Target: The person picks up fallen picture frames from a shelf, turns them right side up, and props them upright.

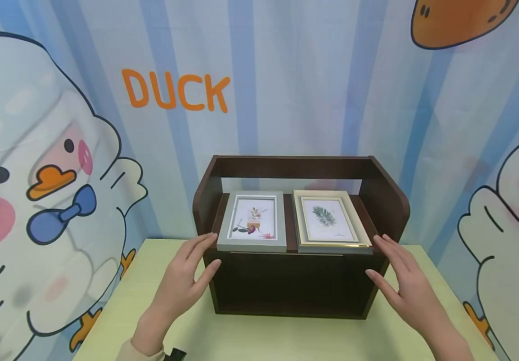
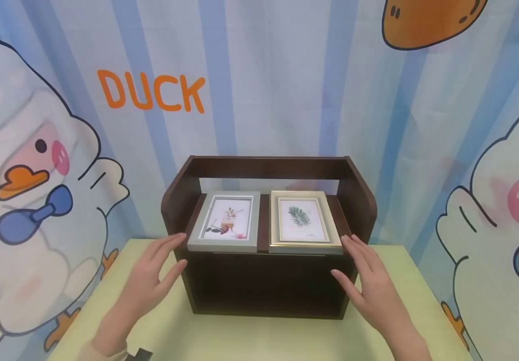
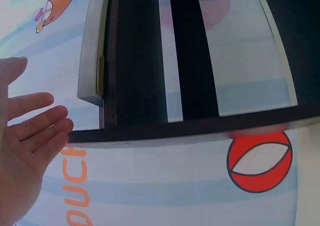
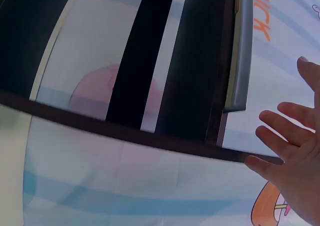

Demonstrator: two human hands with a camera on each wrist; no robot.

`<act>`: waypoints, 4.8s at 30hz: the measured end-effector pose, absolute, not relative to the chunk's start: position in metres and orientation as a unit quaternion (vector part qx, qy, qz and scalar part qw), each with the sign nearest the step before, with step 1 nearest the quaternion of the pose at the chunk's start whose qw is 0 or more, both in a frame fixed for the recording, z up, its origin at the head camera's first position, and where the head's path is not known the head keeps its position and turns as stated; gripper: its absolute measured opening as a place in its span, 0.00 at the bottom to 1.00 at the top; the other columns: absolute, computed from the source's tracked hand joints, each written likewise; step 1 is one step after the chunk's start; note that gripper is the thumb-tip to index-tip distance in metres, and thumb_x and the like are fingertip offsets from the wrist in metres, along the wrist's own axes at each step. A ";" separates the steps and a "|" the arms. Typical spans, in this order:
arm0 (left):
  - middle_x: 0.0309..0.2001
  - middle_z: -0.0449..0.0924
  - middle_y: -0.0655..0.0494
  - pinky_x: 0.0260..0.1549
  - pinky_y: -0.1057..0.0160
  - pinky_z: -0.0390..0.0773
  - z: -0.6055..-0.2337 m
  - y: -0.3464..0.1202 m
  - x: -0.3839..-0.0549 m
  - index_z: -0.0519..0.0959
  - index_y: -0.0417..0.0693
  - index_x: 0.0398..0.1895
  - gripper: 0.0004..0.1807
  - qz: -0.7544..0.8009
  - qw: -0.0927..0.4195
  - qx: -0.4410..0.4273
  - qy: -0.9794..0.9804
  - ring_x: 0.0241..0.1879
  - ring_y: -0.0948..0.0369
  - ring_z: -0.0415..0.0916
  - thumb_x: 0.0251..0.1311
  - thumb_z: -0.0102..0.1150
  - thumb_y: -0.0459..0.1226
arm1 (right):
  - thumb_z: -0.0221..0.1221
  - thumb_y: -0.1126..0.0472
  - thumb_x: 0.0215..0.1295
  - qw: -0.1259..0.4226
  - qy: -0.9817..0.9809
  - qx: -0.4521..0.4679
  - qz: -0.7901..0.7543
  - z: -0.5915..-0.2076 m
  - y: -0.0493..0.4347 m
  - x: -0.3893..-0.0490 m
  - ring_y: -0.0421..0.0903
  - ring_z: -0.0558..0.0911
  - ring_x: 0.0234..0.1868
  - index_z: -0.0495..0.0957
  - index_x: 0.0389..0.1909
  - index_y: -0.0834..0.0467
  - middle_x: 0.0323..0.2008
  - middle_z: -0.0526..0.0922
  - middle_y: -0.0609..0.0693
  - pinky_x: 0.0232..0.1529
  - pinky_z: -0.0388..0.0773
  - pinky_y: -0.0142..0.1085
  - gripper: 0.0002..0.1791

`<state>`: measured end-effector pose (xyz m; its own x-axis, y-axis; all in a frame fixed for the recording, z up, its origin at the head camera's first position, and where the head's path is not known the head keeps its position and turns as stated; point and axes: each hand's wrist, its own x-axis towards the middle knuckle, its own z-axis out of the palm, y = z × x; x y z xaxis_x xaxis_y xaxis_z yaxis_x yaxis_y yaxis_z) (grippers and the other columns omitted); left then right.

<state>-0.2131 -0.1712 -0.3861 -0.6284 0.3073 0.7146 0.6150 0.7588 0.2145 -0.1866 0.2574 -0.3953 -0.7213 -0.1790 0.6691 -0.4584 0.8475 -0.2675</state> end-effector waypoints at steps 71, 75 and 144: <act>0.58 0.73 0.35 0.58 0.45 0.71 -0.349 -0.096 -0.286 0.68 0.33 0.62 0.26 -0.414 0.218 0.028 -0.883 0.57 0.42 0.71 0.59 0.53 0.29 | 0.68 0.65 0.48 0.142 -0.936 0.073 0.315 -0.321 0.086 -0.296 0.51 0.83 0.39 0.83 0.41 0.65 0.34 0.87 0.56 0.43 0.79 0.41 0.16; 0.58 0.72 0.37 0.57 0.45 0.71 -0.351 -0.095 -0.285 0.67 0.37 0.64 0.27 -0.431 0.226 0.028 -0.873 0.57 0.42 0.71 0.59 0.54 0.29 | 0.66 0.68 0.49 0.145 -0.920 0.066 0.358 -0.324 0.088 -0.296 0.52 0.84 0.45 0.79 0.50 0.67 0.42 0.86 0.59 0.50 0.77 0.45 0.23; 0.50 0.76 0.40 0.49 0.50 0.79 -0.370 -0.093 -0.289 0.72 0.36 0.58 0.20 -0.502 0.391 -0.063 -0.769 0.51 0.47 0.77 0.65 0.54 0.33 | 0.64 0.74 0.53 0.149 -0.756 0.107 0.629 -0.328 0.101 -0.300 0.53 0.79 0.53 0.70 0.55 0.65 0.53 0.78 0.60 0.54 0.77 0.44 0.27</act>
<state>-0.2890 -0.0930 -0.3704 -0.6857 -0.2970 0.6646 0.4894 0.4878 0.7229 -0.2999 0.1011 -0.3283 -0.9328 0.0263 0.3594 -0.3485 0.1872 -0.9184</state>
